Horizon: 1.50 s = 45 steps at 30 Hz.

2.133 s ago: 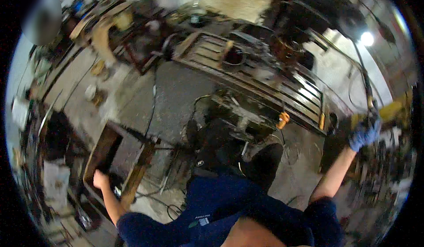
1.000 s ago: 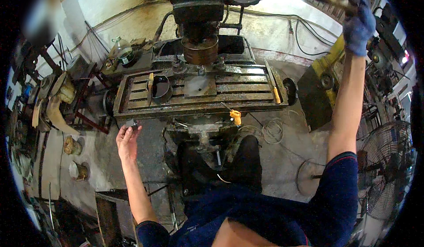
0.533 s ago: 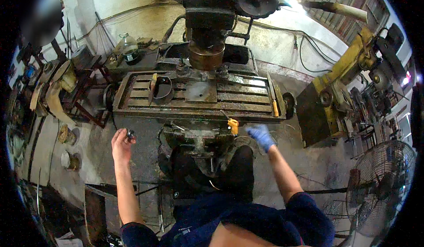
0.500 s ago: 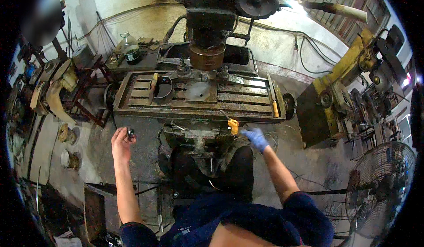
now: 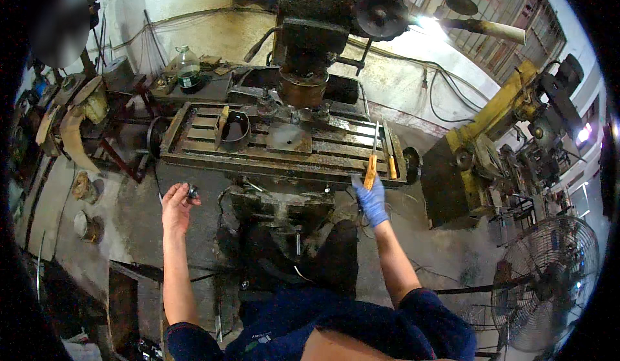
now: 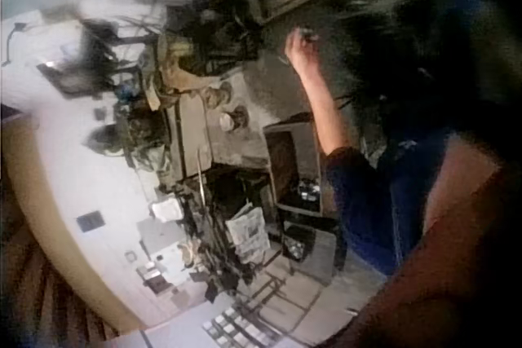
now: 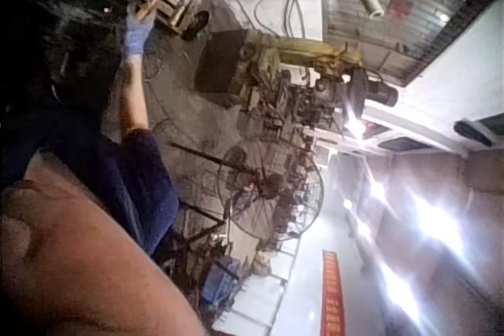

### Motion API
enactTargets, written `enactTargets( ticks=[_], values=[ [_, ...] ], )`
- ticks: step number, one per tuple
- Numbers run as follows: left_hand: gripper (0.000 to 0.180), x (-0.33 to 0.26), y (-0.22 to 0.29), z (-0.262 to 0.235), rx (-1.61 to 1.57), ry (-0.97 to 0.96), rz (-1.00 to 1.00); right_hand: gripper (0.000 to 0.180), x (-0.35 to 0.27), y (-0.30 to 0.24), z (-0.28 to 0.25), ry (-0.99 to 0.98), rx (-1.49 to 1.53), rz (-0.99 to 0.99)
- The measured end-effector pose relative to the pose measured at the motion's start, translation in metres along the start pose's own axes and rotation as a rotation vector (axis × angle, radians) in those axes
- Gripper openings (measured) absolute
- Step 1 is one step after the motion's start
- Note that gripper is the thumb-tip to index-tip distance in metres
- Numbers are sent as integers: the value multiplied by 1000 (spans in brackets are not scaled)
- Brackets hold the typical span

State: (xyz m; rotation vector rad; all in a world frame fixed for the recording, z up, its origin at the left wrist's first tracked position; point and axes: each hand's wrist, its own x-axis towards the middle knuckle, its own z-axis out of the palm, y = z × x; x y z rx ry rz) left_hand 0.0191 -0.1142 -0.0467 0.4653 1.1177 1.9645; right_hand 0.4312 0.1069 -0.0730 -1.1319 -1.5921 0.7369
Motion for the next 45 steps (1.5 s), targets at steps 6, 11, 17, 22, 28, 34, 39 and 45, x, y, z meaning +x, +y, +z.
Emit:
enactTargets(
  ticks=[6,11,17,22,28,34,39,45],
  values=[
    [16,-1,-17,20,-20,-28,-59,58,26,-117,22,-721,-1113,-73],
    [22,-4,-17,50,117,-129,-72,53,72,-102,72,-694,-1149,-72],
    [22,-2,-21,78,284,-166,-97,48,83,-98,78,-658,-1051,-75],
    [23,19,-54,108,448,-191,-95,58,30,-102,17,-1145,-765,-111],
    [32,71,-96,168,1095,-208,321,52,-1,-112,-24,-978,-727,-169],
    [36,125,-108,205,1469,-217,587,36,32,-122,-32,-692,-282,-108],
    [26,140,-115,209,1525,-413,655,32,61,-99,-15,-722,-122,-5],
    [22,140,-120,216,1604,-472,650,34,38,46,22,-570,-174,80]
  ],
)
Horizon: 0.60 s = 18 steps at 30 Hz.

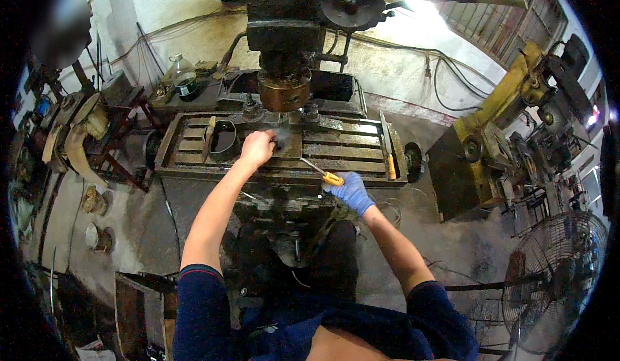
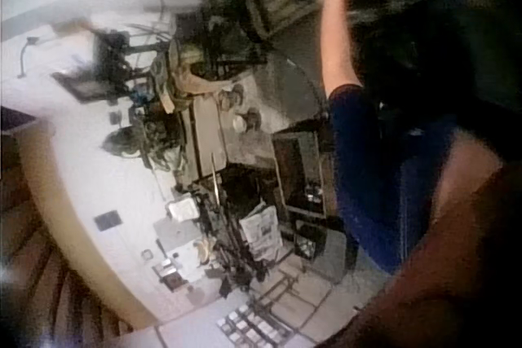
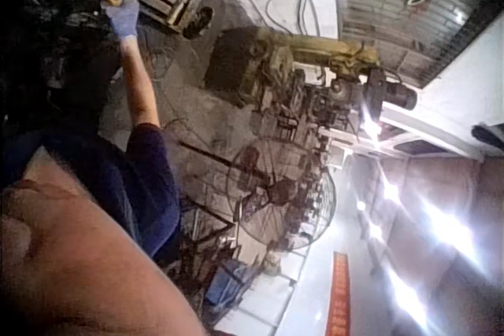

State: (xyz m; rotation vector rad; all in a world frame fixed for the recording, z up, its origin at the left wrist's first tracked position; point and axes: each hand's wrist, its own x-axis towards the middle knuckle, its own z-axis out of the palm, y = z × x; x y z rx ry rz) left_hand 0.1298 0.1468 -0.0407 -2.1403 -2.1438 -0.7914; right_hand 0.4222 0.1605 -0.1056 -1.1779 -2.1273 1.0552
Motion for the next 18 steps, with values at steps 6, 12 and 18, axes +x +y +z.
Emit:
enactTargets(
  ticks=[6,12,18],
  values=[
    [19,3,-5,3,-3,73,-25,59,-39,-52,12,113,-188,146],
    [20,26,-5,21,-36,147,32,56,-73,-43,-20,191,-114,124],
    [24,37,13,22,59,151,-214,46,-86,-29,-65,289,-98,181]
  ],
)
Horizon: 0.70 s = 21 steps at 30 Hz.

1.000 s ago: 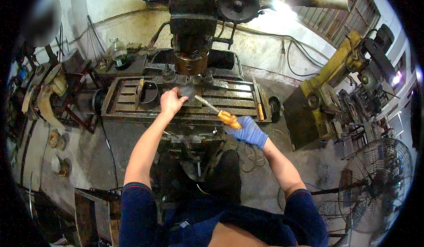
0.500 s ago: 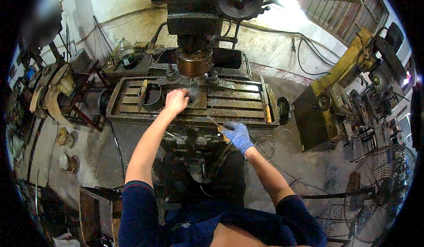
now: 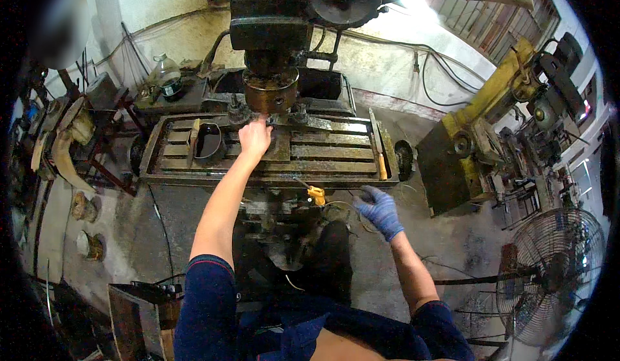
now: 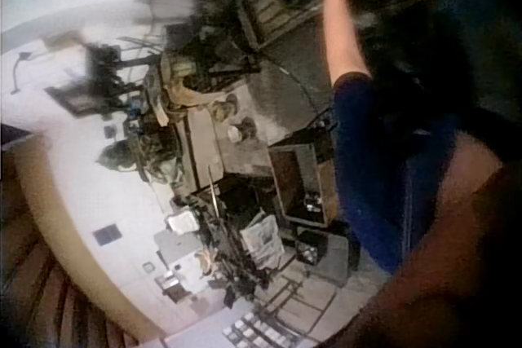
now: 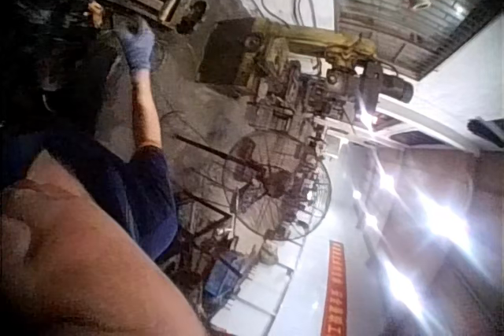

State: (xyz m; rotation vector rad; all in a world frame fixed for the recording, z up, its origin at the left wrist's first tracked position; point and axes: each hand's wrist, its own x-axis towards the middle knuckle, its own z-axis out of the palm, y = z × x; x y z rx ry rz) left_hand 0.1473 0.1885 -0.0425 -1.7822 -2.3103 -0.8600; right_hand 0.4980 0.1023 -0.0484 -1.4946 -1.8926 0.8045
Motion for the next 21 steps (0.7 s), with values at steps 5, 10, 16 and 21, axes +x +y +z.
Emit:
enactTargets(
  ticks=[5,10,16,21],
  values=[
    [32,14,-11,7,-53,-76,-156,29,36,-89,-90,212,17,-264],
    [31,15,-31,7,-139,-50,-104,42,107,-223,-211,578,414,-855],
    [32,21,-5,3,-166,-107,-137,31,86,-292,-258,610,336,-1121],
    [34,21,-37,21,-189,-42,-163,35,63,-211,-182,418,704,-1236]
  ],
)
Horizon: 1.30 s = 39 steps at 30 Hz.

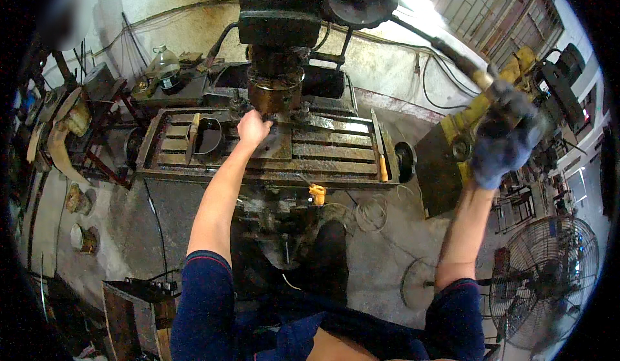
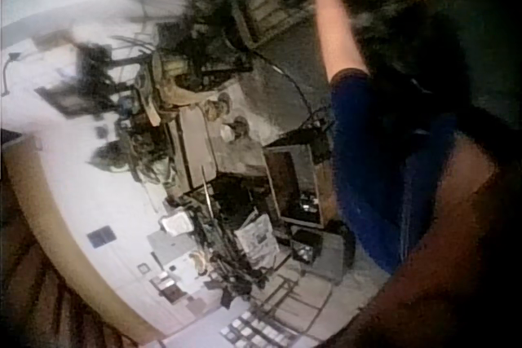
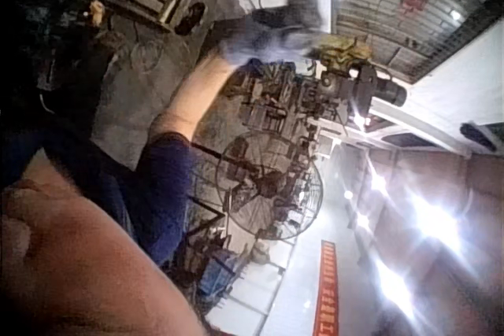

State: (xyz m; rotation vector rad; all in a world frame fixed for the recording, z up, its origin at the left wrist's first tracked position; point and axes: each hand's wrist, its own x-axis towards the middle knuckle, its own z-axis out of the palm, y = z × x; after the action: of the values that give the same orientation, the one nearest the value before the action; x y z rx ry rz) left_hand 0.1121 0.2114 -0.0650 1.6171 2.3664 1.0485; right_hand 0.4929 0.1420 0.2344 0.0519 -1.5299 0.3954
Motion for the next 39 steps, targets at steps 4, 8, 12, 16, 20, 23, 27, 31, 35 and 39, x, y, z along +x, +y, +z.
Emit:
enactTargets(
  ticks=[4,8,12,16,20,23,27,31,35,39],
  values=[
    [34,-4,8,-4,-45,18,31,39,-55,-2,16,102,-146,53],
    [34,1,12,-3,-3,-55,2,38,-57,-5,16,116,-273,55],
    [33,2,7,0,26,-27,23,35,-41,-5,18,116,-294,123],
    [32,-4,20,-9,13,-27,56,35,-65,5,12,127,-202,78],
    [33,-9,-3,-41,94,-65,101,35,-61,0,18,124,-164,138],
    [37,-51,-13,-103,16,32,221,34,-65,0,22,183,-115,133],
    [47,-93,-61,-163,223,194,188,35,-60,-1,25,171,-128,96],
    [60,-104,-75,-179,472,29,57,35,-59,1,21,179,-158,94],
    [50,-93,-95,-171,526,-82,88,36,-51,-1,17,149,-125,111],
    [31,-96,-95,-174,409,72,100,36,-52,0,13,147,-68,138]
  ],
)
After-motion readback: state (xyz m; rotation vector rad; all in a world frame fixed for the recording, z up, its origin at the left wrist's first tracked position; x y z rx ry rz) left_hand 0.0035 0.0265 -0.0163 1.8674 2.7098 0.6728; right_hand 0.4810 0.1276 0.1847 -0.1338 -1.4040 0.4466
